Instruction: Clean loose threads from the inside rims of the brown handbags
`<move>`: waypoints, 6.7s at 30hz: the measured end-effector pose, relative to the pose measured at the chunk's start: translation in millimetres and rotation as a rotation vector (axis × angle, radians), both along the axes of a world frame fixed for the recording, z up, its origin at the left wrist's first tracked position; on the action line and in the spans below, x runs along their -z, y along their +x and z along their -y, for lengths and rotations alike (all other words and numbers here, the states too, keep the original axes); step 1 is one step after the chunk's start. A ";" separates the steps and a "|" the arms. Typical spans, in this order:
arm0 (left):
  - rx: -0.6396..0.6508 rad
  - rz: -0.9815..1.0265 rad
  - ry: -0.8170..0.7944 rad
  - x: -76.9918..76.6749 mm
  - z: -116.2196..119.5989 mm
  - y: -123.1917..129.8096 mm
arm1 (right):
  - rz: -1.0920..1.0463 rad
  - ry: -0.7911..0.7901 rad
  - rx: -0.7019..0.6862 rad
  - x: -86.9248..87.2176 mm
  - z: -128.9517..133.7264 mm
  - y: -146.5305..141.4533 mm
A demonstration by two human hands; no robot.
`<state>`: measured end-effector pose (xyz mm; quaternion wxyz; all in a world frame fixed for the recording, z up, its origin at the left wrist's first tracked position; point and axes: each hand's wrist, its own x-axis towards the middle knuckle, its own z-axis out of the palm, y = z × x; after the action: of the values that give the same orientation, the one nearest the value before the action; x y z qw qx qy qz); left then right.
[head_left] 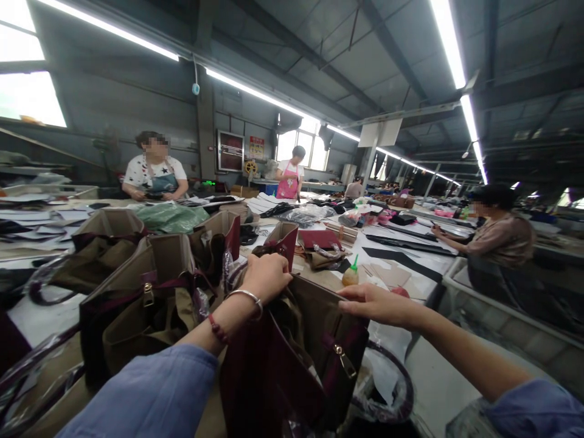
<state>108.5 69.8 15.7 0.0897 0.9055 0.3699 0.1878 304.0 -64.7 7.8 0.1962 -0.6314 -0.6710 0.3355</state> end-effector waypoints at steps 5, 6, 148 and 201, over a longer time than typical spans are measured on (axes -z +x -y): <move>-0.003 -0.009 -0.007 -0.9 0.2 0.5 | 0.066 0.032 0.102 10.1 2.8 -5.2; -0.003 -0.009 -0.008 -1.0 0.3 0.6 | 0.080 0.052 0.123 11.6 2.8 -6.7; -0.104 0.735 -0.581 62.5 119.7 -132.8 | 0.677 0.605 -0.436 -7.7 -23.5 -141.1; -0.234 0.709 -0.481 57.4 88.4 -164.2 | 0.636 0.408 -0.159 0.9 -48.6 -178.5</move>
<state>-55.7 -18.6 -41.7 0.3972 0.6907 0.4492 0.4042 125.4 -16.1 6.9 0.0731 -0.5978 -0.7983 -0.0035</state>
